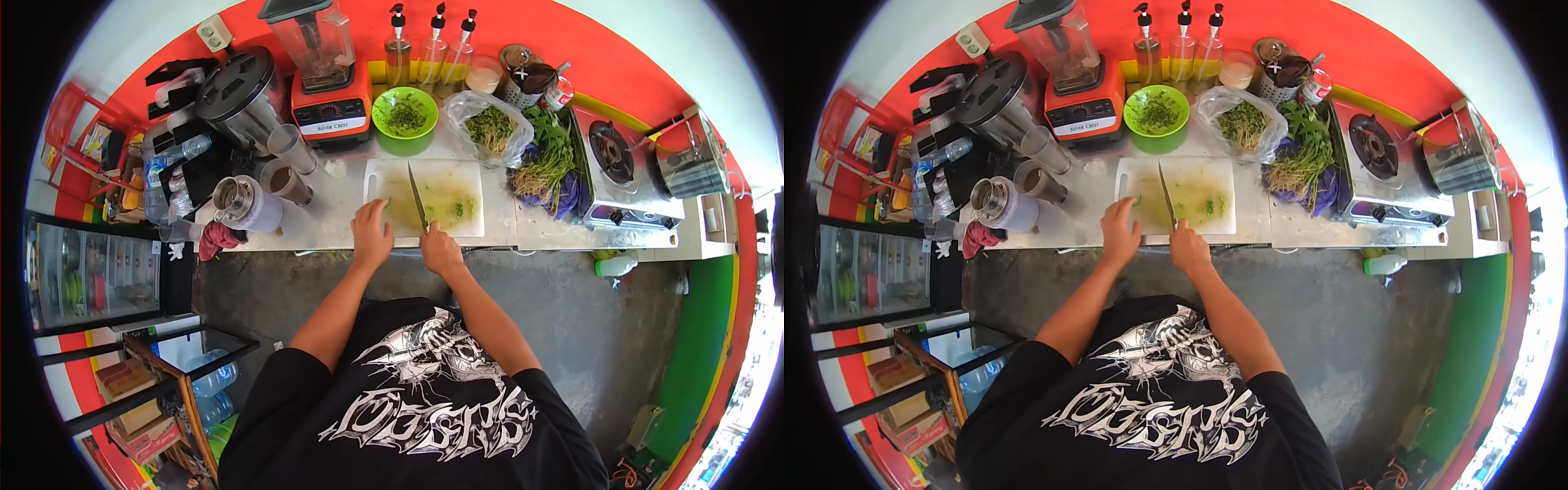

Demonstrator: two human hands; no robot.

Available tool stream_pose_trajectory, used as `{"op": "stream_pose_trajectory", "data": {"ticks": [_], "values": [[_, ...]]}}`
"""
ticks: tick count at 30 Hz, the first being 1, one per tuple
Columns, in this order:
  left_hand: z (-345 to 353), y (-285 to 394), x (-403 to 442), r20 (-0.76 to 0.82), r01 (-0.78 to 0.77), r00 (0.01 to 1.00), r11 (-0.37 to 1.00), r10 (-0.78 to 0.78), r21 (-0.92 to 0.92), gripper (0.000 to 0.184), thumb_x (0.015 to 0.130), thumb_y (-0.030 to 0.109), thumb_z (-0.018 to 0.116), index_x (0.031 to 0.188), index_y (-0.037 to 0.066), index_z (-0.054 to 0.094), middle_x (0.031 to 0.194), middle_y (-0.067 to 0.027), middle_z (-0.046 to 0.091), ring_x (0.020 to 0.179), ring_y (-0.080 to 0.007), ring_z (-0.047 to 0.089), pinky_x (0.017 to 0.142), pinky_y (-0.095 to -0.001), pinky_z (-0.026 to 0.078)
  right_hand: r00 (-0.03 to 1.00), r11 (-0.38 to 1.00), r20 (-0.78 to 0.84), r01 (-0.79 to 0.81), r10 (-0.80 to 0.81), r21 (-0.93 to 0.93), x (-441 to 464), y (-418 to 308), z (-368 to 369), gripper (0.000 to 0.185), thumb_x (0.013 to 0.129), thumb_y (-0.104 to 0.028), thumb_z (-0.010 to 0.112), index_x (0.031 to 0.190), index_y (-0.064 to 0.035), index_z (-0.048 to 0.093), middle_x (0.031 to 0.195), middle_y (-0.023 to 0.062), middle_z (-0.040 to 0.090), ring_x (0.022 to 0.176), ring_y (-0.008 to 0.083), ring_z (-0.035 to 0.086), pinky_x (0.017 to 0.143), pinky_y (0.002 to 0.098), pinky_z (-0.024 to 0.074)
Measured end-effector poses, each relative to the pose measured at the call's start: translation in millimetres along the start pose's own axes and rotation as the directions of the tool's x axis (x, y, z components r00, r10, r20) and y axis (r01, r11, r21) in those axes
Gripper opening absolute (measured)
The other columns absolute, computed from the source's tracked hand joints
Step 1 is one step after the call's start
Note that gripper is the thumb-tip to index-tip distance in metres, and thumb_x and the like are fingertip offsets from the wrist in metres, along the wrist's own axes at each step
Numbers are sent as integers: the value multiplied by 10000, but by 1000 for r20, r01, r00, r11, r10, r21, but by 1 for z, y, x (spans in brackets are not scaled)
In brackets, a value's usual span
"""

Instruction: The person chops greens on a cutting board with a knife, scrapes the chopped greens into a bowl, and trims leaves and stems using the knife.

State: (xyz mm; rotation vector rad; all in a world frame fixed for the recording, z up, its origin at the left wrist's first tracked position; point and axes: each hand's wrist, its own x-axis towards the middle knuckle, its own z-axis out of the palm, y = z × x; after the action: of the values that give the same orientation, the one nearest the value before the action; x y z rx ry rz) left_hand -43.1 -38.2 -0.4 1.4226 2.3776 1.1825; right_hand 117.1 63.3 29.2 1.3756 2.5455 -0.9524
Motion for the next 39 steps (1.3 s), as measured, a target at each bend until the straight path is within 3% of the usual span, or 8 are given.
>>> {"op": "stream_pose_trajectory", "data": {"ticks": [7,14,16,19,28,36,38,39], "values": [[-1,-14,25,-35,119,993,980,-115,161,296,833,130,738,1125,128,690,1285,-48,595,1243,-291,502,988,-462,393,995,997,-69,-76,76,8,-9,25,-10,358,1027,-316,485,1146,20,449,958,362,677,934,542,664,858,603,523],[14,19,30,6,-45,999,996,45,79,151,859,111,719,1009,91,725,1135,-52,691,1074,-284,616,956,-447,433,971,984,-158,-175,180,44,-11,43,-22,354,1020,-317,511,1152,8,459,981,343,687,926,520,683,825,581,552],[19,39,32,164,-42,982,963,88,-265,132,882,87,691,999,41,729,937,-105,731,814,-290,680,779,-414,514,971,988,-189,-138,150,72,-10,47,-26,360,1013,-314,525,1149,14,467,975,352,681,911,531,674,807,587,546],[37,44,29,303,116,953,899,19,-422,145,901,114,675,996,23,738,868,-150,741,693,-309,682,668,-395,532,967,991,-241,-51,79,121,-8,49,-27,348,1007,-297,536,1131,22,474,933,360,675,874,539,666,779,597,538],[46,30,32,350,247,920,956,-180,-157,205,888,156,687,1050,35,720,835,-108,724,704,-209,703,664,-349,530,987,994,-150,75,-62,83,-7,37,-16,340,1001,-289,556,1100,30,487,861,339,677,840,531,668,760,599,536],[43,19,34,390,379,888,870,-245,-315,262,870,123,673,1126,67,678,873,-96,717,771,-262,698,720,-397,545,995,999,-103,15,-18,-30,-13,30,-12,336,1012,-302,543,1118,13,489,890,309,698,861,499,691,782,576,551],[37,24,31,420,379,875,882,-241,-281,303,869,108,668,1169,67,655,942,-109,713,819,-266,699,745,-401,547,995,1000,-103,8,-11,-23,-12,28,-15,335,1013,-301,542,1121,12,488,888,306,699,861,498,692,780,578,550],[29,33,25,279,184,951,967,-130,-175,342,874,76,661,1214,61,620,1043,-135,666,903,-274,681,781,-402,541,995,1000,-104,1,-2,-13,-14,27,-16,345,1011,-303,545,1136,12,484,883,314,692,858,506,683,777,587,543]]}}
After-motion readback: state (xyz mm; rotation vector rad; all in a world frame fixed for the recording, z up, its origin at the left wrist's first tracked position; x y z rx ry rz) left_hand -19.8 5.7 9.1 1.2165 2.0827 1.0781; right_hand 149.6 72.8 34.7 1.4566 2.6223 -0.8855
